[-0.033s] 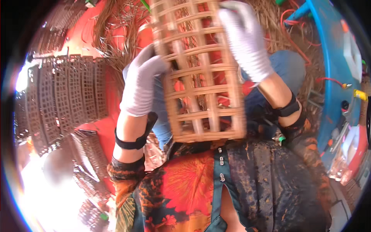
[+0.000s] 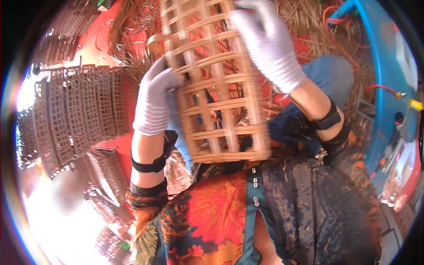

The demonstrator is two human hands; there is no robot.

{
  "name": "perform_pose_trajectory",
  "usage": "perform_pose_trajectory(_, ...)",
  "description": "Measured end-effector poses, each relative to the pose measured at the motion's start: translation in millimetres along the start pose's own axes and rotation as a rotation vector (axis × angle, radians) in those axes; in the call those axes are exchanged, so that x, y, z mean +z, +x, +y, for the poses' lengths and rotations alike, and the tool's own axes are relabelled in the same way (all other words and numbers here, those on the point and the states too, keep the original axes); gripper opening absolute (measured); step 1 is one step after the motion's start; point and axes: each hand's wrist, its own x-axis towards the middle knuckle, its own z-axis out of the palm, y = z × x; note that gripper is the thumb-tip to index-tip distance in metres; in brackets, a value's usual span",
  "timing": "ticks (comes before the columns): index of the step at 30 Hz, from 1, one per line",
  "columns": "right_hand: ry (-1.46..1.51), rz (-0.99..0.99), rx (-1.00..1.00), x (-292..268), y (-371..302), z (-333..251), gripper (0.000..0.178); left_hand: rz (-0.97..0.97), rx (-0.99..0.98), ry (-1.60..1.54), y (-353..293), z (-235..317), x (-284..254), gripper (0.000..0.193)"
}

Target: Weaving a bamboo or rattan chair or basket frame using long strips of material.

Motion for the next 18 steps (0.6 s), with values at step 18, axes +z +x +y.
perform_pose_trajectory(18, 0.217, -0.771, 0.289, 114.3, -62.9, 60.6, 0.030, 0.220, -0.187, -0.163, -80.0, -28.4, -98.0, 0.035)
